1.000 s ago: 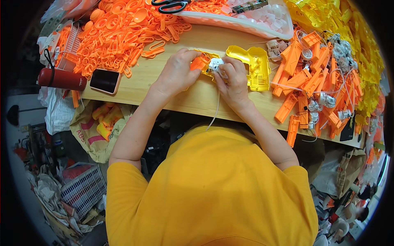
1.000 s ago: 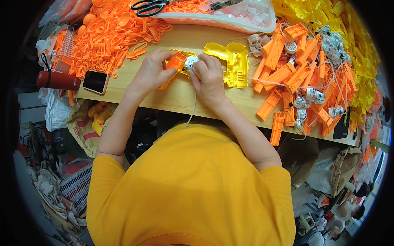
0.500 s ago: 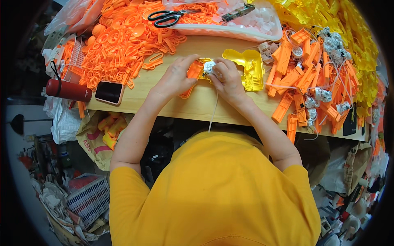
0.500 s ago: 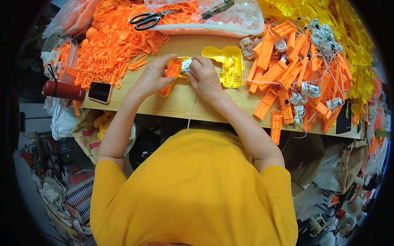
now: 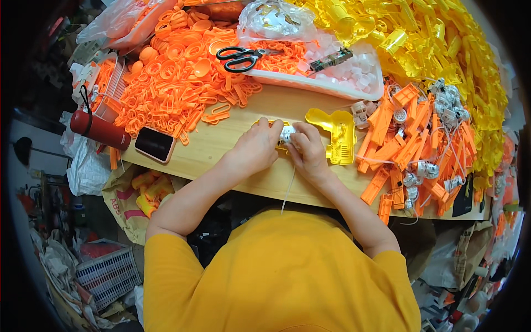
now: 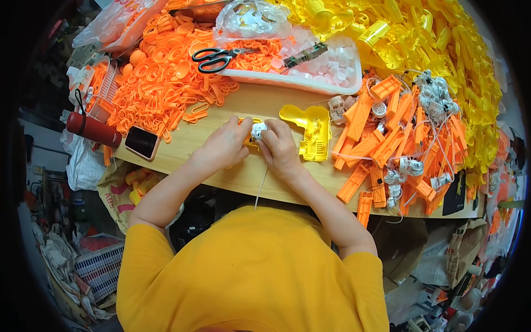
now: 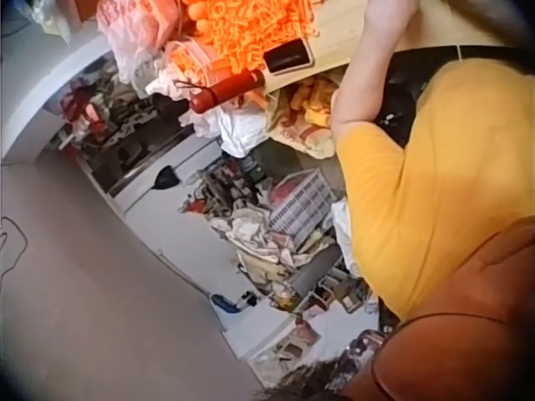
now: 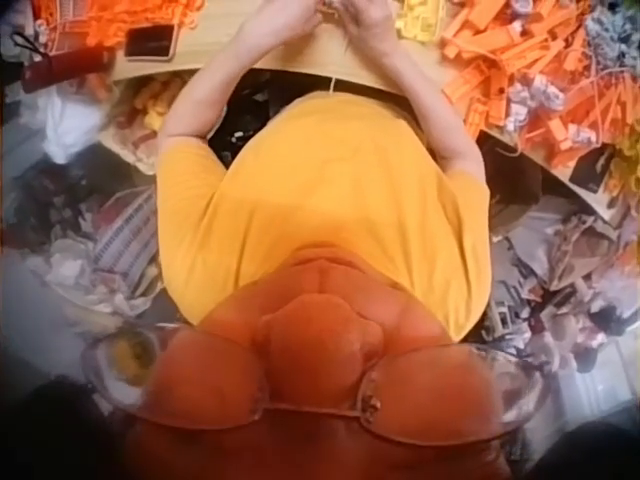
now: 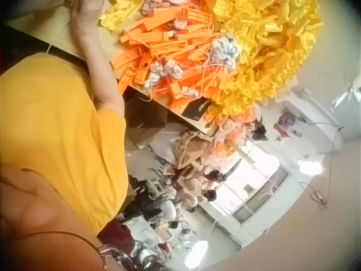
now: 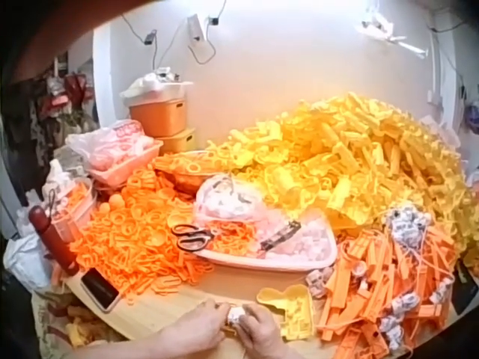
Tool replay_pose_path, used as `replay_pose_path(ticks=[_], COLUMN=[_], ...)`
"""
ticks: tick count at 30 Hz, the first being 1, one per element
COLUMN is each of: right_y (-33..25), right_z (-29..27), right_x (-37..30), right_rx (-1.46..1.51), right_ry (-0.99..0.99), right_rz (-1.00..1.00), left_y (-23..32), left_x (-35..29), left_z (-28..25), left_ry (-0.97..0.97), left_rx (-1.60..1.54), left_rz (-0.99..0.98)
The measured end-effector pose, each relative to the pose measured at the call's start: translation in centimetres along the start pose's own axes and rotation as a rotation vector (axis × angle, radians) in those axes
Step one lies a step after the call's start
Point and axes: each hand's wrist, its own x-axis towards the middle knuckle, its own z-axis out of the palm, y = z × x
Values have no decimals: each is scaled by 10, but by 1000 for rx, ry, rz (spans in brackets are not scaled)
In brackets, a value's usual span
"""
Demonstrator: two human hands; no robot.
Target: Assembling plastic toy gun components and fitting them into the outer yellow shells on a cluttered workbench.
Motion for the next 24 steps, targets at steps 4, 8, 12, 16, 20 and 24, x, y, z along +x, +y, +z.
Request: replay_pose_path(ticks=[4, 8, 12, 16, 20, 24], right_y=[-2, 0, -1, 0, 3, -2], right_z=[-1, 0, 1, 1, 0, -2], right_x=[3, 3, 6, 7, 7, 7], right_rx=[5, -9, -2, 7, -3, -20], right_ry=[-15, -30, -36, -43, -50, -47], right_rz=[-3, -2, -14, -4, -2, 0], left_y=[-13, -22, -35, -45, -34, -37], left_x=[5, 36, 113, 189, 222, 237], left_z=[-13, -58, -75, -58, -44, -35], left_ry=[-71, 6, 466, 437, 361, 405], left_rx=[-96, 10, 31, 278, 397, 449], left_rz=[34, 162, 300, 223, 76, 64])
